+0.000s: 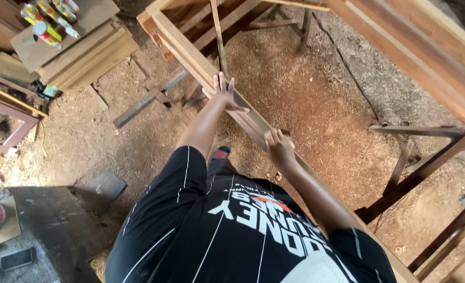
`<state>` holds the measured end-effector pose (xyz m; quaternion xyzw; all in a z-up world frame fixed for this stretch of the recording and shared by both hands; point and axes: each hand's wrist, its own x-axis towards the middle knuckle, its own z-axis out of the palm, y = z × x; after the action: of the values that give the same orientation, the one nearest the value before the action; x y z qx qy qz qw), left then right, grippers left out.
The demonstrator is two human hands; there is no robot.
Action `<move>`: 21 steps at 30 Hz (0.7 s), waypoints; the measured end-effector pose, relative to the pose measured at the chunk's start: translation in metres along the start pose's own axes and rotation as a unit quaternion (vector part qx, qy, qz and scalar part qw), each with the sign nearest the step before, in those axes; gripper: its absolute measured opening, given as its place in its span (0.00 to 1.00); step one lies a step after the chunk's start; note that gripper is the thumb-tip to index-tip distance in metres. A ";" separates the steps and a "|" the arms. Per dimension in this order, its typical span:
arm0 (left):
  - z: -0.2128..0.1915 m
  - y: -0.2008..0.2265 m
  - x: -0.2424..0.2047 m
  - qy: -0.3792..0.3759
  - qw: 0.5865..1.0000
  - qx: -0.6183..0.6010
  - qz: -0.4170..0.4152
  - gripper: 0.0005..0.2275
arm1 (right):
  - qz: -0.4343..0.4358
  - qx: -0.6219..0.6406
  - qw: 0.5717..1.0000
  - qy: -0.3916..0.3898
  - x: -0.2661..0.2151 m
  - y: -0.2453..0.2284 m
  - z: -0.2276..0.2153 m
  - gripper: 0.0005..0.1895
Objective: The person sands the wooden frame of a large rectangular structure using a small piece of sandpaper. They work by hand, rubbing the abrasive paper along the various beams and joints of the frame to smooth the surfaces.
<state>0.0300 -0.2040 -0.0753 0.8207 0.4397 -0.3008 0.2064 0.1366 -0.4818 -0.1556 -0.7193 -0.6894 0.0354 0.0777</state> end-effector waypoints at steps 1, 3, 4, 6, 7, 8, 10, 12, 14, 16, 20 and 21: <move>-0.004 0.002 -0.002 0.003 1.000 0.014 -0.001 0.64 | 0.021 -0.005 1.000 0.015 0.016 -0.003 0.008 0.21; -0.010 0.011 -0.012 0.009 0.999 0.044 0.000 0.63 | 0.037 0.016 0.998 0.048 0.045 -0.004 0.021 0.15; -0.012 0.016 -0.020 0.025 0.998 0.054 0.006 0.62 | 0.032 0.042 0.996 0.067 0.057 -0.003 0.025 0.15; -0.013 0.023 -0.034 0.060 0.996 0.067 0.009 0.60 | 0.022 0.081 0.995 0.061 0.052 0.001 0.024 0.14; -0.010 0.029 -0.040 0.087 0.991 0.095 0.025 0.57 | 0.025 0.093 0.995 0.039 0.037 0.005 0.017 0.14; -0.005 0.036 -0.043 0.114 0.985 0.123 0.041 0.54 | 0.027 0.106 0.994 0.017 0.021 0.004 0.010 0.14; 0.012 0.054 -0.038 0.164 0.974 0.119 0.099 0.48 | -0.048 0.026 0.997 0.047 -0.018 0.014 -0.005 0.20; 0.030 0.074 -0.020 0.206 0.960 0.063 0.177 0.44 | -0.001 0.031 0.999 0.017 -0.042 0.023 -0.012 0.23; 0.061 0.089 -0.008 0.228 0.940 0.019 0.253 0.40 | 0.021 0.003 1.000 -0.005 -0.055 0.019 -0.003 0.25; 0.078 0.107 0.006 0.211 0.949 -0.014 0.233 0.36 | 0.012 -0.066 0.998 -0.001 -0.030 0.019 0.020 0.24; 0.068 0.110 0.005 0.231 0.955 -0.063 0.174 0.27 | 0.007 -0.053 0.998 0.043 0.008 0.021 0.045 0.25; 0.066 0.110 -0.001 0.199 0.965 -0.055 0.162 0.23 | 0.026 -0.011 0.998 0.058 0.010 0.020 0.047 0.24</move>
<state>0.1020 -0.3024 -0.1154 0.9117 0.3492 -0.0695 0.2050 0.1498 -0.4699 -0.2043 -0.7388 -0.6650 -0.0120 0.1085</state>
